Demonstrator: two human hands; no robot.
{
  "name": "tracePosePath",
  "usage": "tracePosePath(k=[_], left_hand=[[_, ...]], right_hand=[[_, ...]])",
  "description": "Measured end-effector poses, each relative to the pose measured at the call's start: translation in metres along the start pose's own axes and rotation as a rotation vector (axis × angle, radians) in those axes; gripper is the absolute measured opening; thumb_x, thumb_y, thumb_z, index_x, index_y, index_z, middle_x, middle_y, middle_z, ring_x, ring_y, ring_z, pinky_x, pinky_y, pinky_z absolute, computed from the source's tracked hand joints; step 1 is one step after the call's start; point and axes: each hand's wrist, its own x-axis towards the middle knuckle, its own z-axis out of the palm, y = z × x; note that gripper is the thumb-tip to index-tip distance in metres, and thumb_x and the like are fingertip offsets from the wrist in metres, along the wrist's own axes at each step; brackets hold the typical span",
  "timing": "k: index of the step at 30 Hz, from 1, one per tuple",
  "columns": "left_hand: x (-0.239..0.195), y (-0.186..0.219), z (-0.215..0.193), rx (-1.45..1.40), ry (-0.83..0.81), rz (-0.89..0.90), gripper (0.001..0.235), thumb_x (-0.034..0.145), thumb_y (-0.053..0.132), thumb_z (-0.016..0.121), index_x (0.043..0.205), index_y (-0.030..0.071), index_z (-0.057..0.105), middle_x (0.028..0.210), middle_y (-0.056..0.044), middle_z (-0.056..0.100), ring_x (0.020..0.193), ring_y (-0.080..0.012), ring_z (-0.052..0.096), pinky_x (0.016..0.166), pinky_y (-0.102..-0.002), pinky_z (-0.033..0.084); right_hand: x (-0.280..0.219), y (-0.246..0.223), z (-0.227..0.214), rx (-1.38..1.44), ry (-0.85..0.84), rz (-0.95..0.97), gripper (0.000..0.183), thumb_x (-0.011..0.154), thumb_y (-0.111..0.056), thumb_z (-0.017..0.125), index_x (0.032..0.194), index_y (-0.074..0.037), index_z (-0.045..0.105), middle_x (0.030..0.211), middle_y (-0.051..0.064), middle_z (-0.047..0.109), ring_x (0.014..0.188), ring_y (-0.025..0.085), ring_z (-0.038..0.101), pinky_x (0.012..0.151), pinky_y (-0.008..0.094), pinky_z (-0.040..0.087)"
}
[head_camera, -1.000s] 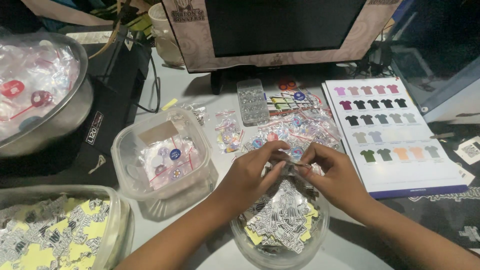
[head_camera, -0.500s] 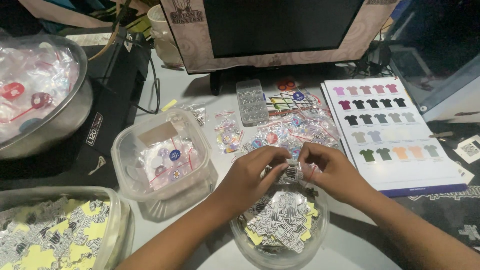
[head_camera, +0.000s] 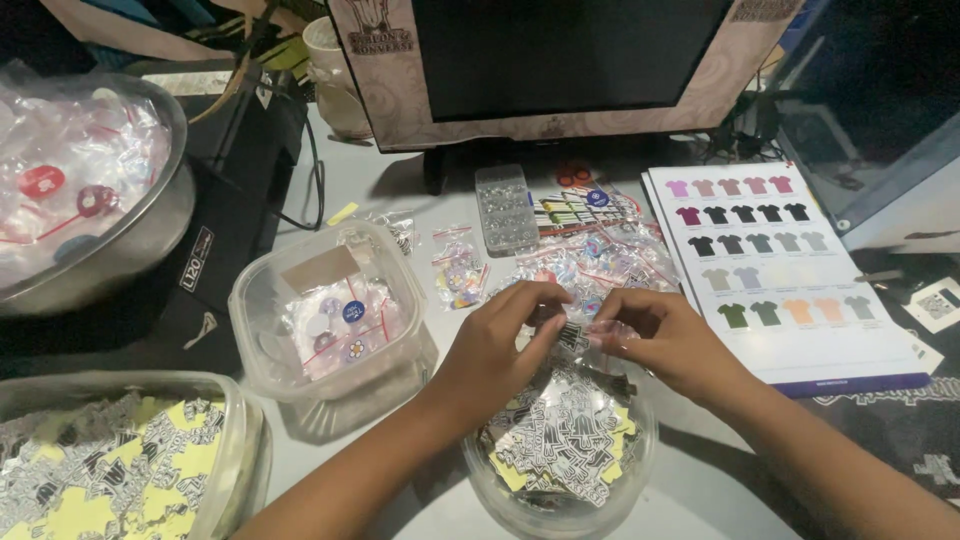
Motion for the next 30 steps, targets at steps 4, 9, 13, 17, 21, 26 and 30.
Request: tracePosePath(k=[4, 9, 13, 17, 21, 26, 30], left_hand=[[-0.002, -0.002, 0.000, 0.008, 0.036, 0.002, 0.018, 0.099, 0.004, 0.063, 0.117, 0.003, 0.061, 0.092, -0.013, 0.069, 0.087, -0.0309, 0.074, 0.077, -0.039, 0.062], [-0.002, 0.001, -0.002, 0.036, 0.094, 0.013, 0.017, 0.100, 0.005, 0.062, 0.117, 0.005, 0.059, 0.089, -0.011, 0.065, 0.084, -0.0301, 0.072, 0.073, -0.036, 0.061], [-0.003, -0.007, 0.002, -0.002, 0.104, -0.018, 0.020, 0.098, 0.007, 0.066, 0.117, 0.007, 0.060, 0.094, -0.012, 0.069, 0.084, -0.0296, 0.073, 0.073, -0.037, 0.062], [-0.001, -0.005, 0.001, -0.088, 0.137, -0.047, 0.018, 0.098, 0.005, 0.065, 0.115, 0.005, 0.061, 0.094, -0.015, 0.071, 0.084, -0.0321, 0.074, 0.073, -0.040, 0.063], [0.001, -0.007, -0.004, -0.007, 0.188, -0.011, 0.015, 0.098, 0.004, 0.063, 0.113, 0.006, 0.060, 0.094, -0.013, 0.071, 0.082, -0.0310, 0.073, 0.072, -0.039, 0.061], [-0.001, -0.007, -0.002, 0.004, 0.208, 0.010, 0.012, 0.099, 0.006, 0.060, 0.111, 0.008, 0.061, 0.094, -0.010, 0.070, 0.077, -0.0276, 0.071, 0.072, -0.037, 0.058], [-0.002, -0.008, -0.002, 0.027, 0.246, 0.039, 0.011, 0.101, 0.010, 0.059, 0.112, 0.009, 0.061, 0.095, -0.010, 0.068, 0.076, -0.0279, 0.070, 0.072, -0.039, 0.056]], right_hand=[[-0.002, -0.026, 0.009, 0.029, 0.011, 0.076, 0.015, 0.081, -0.007, 0.082, 0.090, 0.004, 0.078, 0.076, 0.011, 0.071, 0.076, 0.019, 0.062, 0.075, 0.034, 0.052], [-0.003, -0.012, 0.007, 0.176, 0.032, -0.002, 0.050, 0.090, -0.039, 0.066, 0.109, 0.007, 0.075, 0.090, 0.017, 0.074, 0.084, 0.021, 0.068, 0.077, 0.035, 0.056], [-0.001, -0.025, 0.006, -0.051, 0.205, -0.014, 0.014, 0.089, -0.014, 0.078, 0.090, 0.000, 0.078, 0.076, 0.011, 0.074, 0.074, 0.016, 0.065, 0.066, 0.032, 0.055], [0.000, -0.025, 0.003, -0.056, 0.369, 0.019, 0.019, 0.092, -0.024, 0.077, 0.092, -0.004, 0.076, 0.067, 0.009, 0.064, 0.064, 0.015, 0.059, 0.037, 0.026, 0.046], [0.009, -0.027, -0.014, -0.192, 0.483, -0.191, 0.020, 0.106, -0.022, 0.066, 0.099, -0.006, 0.076, 0.062, 0.002, 0.049, 0.065, 0.010, 0.043, 0.053, 0.022, 0.042], [0.037, 0.015, -0.042, -0.898, 0.328, -0.274, 0.018, 0.096, -0.028, 0.072, 0.110, -0.017, 0.076, 0.079, 0.006, 0.069, 0.084, 0.027, 0.065, 0.083, 0.042, 0.051], [0.048, 0.040, -0.051, -1.399, 0.255, -0.248, 0.040, 0.091, -0.032, 0.072, 0.129, -0.022, 0.063, 0.109, 0.005, 0.063, 0.109, 0.032, 0.061, 0.093, 0.052, 0.051]])
